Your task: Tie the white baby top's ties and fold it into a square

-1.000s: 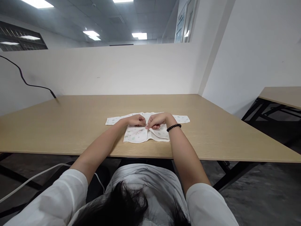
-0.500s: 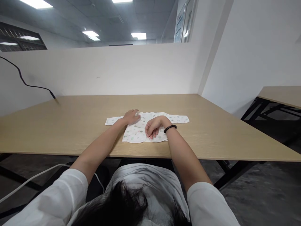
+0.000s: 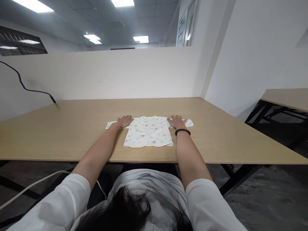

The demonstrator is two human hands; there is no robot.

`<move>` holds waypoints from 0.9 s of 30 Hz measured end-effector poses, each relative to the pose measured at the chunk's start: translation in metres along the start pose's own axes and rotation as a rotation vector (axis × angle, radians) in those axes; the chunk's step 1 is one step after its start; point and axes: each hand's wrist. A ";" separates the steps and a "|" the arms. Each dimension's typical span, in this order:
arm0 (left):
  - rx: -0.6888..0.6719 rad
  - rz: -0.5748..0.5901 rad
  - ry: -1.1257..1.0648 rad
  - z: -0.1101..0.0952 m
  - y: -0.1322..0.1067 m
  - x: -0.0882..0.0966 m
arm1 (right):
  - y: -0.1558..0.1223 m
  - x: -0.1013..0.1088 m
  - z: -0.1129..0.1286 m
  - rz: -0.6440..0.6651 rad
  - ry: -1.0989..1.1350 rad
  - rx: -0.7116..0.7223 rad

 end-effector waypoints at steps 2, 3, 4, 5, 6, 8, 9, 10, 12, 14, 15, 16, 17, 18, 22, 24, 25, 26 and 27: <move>-0.019 -0.038 -0.016 0.008 0.001 0.000 | 0.003 -0.005 -0.009 0.034 -0.026 0.006; -0.031 -0.060 -0.031 0.011 0.001 0.001 | 0.005 -0.006 -0.012 0.020 -0.023 0.007; -0.043 -0.078 -0.043 0.013 0.001 0.003 | 0.007 -0.006 -0.014 0.000 -0.016 0.010; -0.056 -0.091 -0.051 0.015 0.001 0.005 | 0.009 -0.005 -0.016 -0.020 -0.009 0.017; -0.070 -0.095 -0.058 0.016 0.000 0.008 | 0.012 -0.003 -0.017 -0.041 -0.004 0.032; -0.101 -0.088 -0.077 0.018 -0.001 0.013 | 0.015 -0.001 -0.020 -0.089 -0.004 0.096; -0.115 -0.078 -0.088 0.019 -0.002 0.016 | 0.017 0.000 -0.022 -0.112 -0.002 0.141; -0.125 -0.070 -0.097 0.019 -0.003 0.018 | 0.017 0.001 -0.023 -0.131 0.011 0.185; -0.138 -0.062 -0.122 0.021 -0.005 0.024 | 0.018 0.003 -0.024 -0.156 0.104 0.255; -0.183 -0.040 -0.211 0.024 -0.008 0.031 | 0.017 0.006 -0.025 -0.158 0.261 0.294; -0.216 -0.022 -0.265 0.026 -0.011 0.035 | 0.017 0.008 -0.026 -0.156 0.329 0.308; -0.251 0.007 -0.321 0.030 -0.014 0.038 | 0.016 0.011 -0.028 -0.143 0.384 0.325; -0.281 0.049 -0.376 0.033 -0.017 0.041 | 0.016 0.014 -0.030 -0.106 0.423 0.349; -0.300 0.103 -0.418 0.037 -0.020 0.044 | 0.015 0.017 -0.033 -0.046 0.444 0.375; -0.250 0.312 -0.448 0.052 -0.025 0.049 | 0.013 0.025 -0.046 0.232 0.383 0.382; -0.172 0.285 -0.362 0.055 -0.021 0.048 | 0.013 0.024 -0.046 0.215 0.308 0.342; -0.132 0.222 -0.314 0.054 -0.018 0.047 | 0.014 0.023 -0.045 0.167 0.286 0.334; -0.096 0.133 -0.270 0.053 -0.015 0.047 | 0.014 0.022 -0.042 0.094 0.275 0.341; -0.066 0.037 -0.237 0.051 -0.012 0.047 | 0.015 0.021 -0.038 -0.004 0.270 0.358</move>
Point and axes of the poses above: each hand's wrist, its own y-axis towards the middle knuckle, its own x-axis out of the back of the hand, z = x × y
